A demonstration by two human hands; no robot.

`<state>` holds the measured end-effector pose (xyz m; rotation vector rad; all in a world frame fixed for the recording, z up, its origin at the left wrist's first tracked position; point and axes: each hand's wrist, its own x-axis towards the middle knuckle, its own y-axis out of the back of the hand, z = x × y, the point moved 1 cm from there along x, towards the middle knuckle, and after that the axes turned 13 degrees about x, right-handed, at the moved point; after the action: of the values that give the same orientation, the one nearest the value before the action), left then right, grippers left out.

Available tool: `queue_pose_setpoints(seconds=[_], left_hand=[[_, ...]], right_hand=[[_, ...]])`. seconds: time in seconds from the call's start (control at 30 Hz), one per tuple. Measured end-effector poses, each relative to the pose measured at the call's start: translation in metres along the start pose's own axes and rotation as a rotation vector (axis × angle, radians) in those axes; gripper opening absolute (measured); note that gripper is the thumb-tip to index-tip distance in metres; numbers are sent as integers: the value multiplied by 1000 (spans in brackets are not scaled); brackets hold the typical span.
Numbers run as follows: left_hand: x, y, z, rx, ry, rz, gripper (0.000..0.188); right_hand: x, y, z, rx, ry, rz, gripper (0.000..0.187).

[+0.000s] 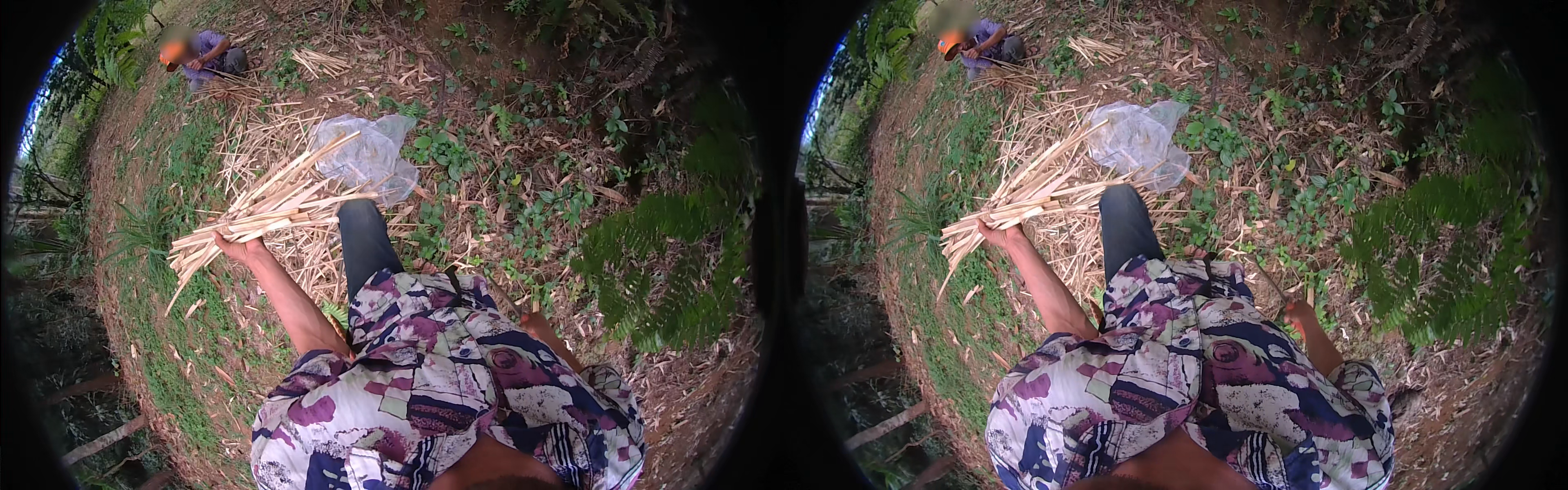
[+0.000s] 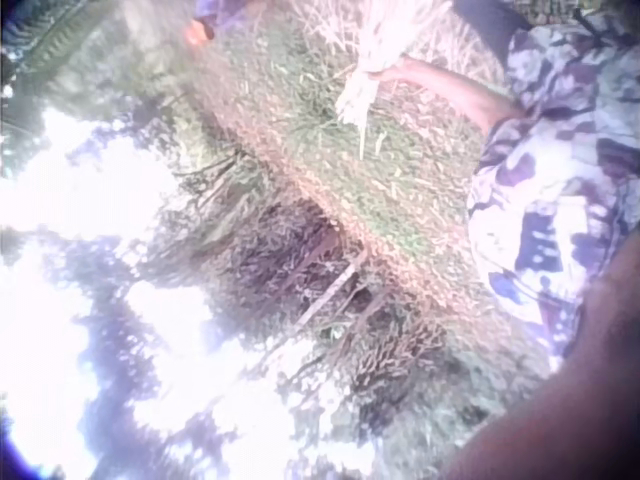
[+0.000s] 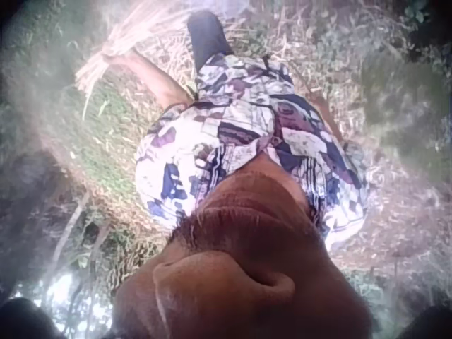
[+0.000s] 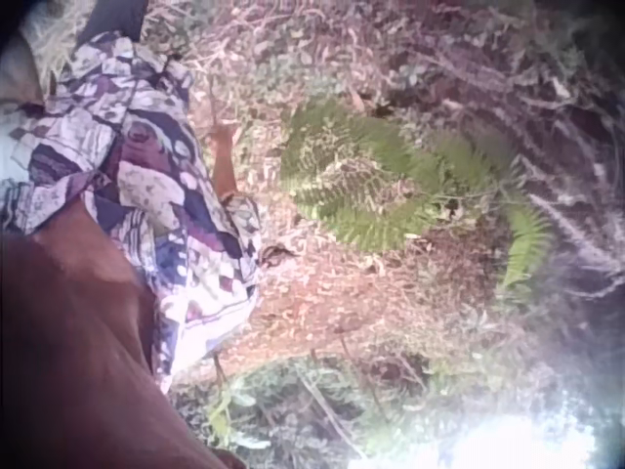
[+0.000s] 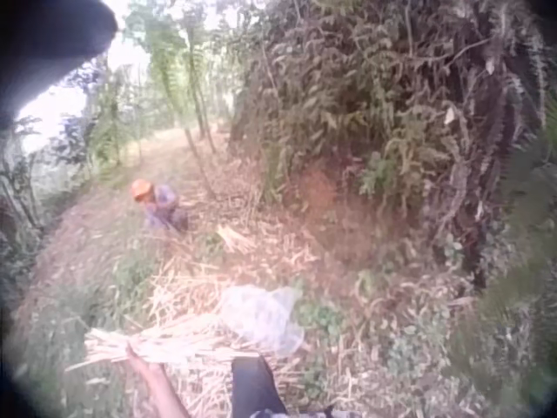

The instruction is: The person sits on the ground in a wooded area and uses a machete to split long, thin sticks into smaller pieces. They gather the split pieces and place them into a white sack.

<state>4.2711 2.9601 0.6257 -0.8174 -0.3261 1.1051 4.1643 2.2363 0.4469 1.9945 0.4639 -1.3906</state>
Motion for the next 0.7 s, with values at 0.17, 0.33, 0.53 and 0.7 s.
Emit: queue_pose_setpoints(seconds=[0.17, 0.33, 0.53, 0.7], left_hand=[[28, -49, -52, -14, -1, -9, 56], [71, -80, -106, -35, 59, -7, 49], [159, -106, -172, -67, 115, 81, 45], [262, -111, -206, 0, 90, 109, 47]], right_hand=[[5, 14, -17, 165, -32, 38, 27], [24, 20, -55, 317, -5, 90, 27], [59, 34, -141, 419, -9, 139, 27], [109, 59, -271, 420, -32, 158, 27]])
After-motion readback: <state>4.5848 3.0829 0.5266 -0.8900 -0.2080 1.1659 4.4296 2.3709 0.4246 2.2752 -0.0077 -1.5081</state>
